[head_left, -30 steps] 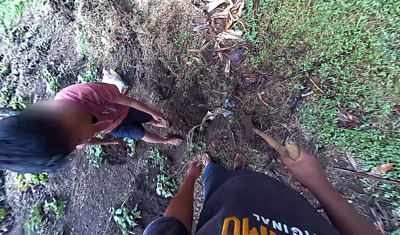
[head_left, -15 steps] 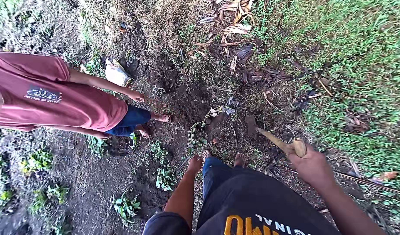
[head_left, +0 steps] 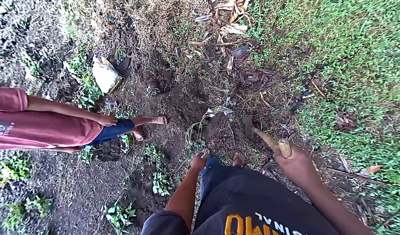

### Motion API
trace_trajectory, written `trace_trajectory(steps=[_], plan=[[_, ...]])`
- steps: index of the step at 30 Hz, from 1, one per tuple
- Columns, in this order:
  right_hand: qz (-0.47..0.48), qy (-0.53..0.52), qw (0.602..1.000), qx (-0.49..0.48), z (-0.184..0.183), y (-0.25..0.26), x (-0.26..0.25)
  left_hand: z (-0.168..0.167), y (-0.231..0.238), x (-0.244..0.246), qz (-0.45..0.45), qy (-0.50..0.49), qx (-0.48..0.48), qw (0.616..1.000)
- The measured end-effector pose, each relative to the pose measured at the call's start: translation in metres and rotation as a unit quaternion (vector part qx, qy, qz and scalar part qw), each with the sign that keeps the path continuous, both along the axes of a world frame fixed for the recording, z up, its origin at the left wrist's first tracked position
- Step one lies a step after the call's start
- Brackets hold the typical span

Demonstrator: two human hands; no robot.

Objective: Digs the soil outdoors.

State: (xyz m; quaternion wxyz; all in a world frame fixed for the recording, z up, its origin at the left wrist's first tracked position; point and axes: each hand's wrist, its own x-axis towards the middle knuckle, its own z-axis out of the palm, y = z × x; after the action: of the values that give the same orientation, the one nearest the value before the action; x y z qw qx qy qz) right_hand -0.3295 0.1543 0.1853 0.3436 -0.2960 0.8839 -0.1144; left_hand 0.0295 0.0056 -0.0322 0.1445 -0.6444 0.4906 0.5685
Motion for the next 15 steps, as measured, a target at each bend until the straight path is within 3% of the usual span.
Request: trace_trajectory(steps=[6,9,12,15], plan=[[-0.020,-0.007,1.000,-0.007,0.009,-0.027,0.048,0.003,-0.035,0.021,-0.054,0.036,-0.002,0.998],[-0.089,-0.036,0.992,-0.088,0.045,-0.033,0.070,0.005,-0.052,0.050,-0.057,0.049,-0.002,0.997],[-0.226,-0.099,0.944,-0.217,0.088,-0.031,0.088,-0.001,-0.068,0.087,-0.074,0.043,0.018,0.996],[-0.321,-0.121,0.901,-0.266,0.107,-0.020,0.099,-0.004,-0.081,0.109,-0.150,0.028,0.023,0.988]])
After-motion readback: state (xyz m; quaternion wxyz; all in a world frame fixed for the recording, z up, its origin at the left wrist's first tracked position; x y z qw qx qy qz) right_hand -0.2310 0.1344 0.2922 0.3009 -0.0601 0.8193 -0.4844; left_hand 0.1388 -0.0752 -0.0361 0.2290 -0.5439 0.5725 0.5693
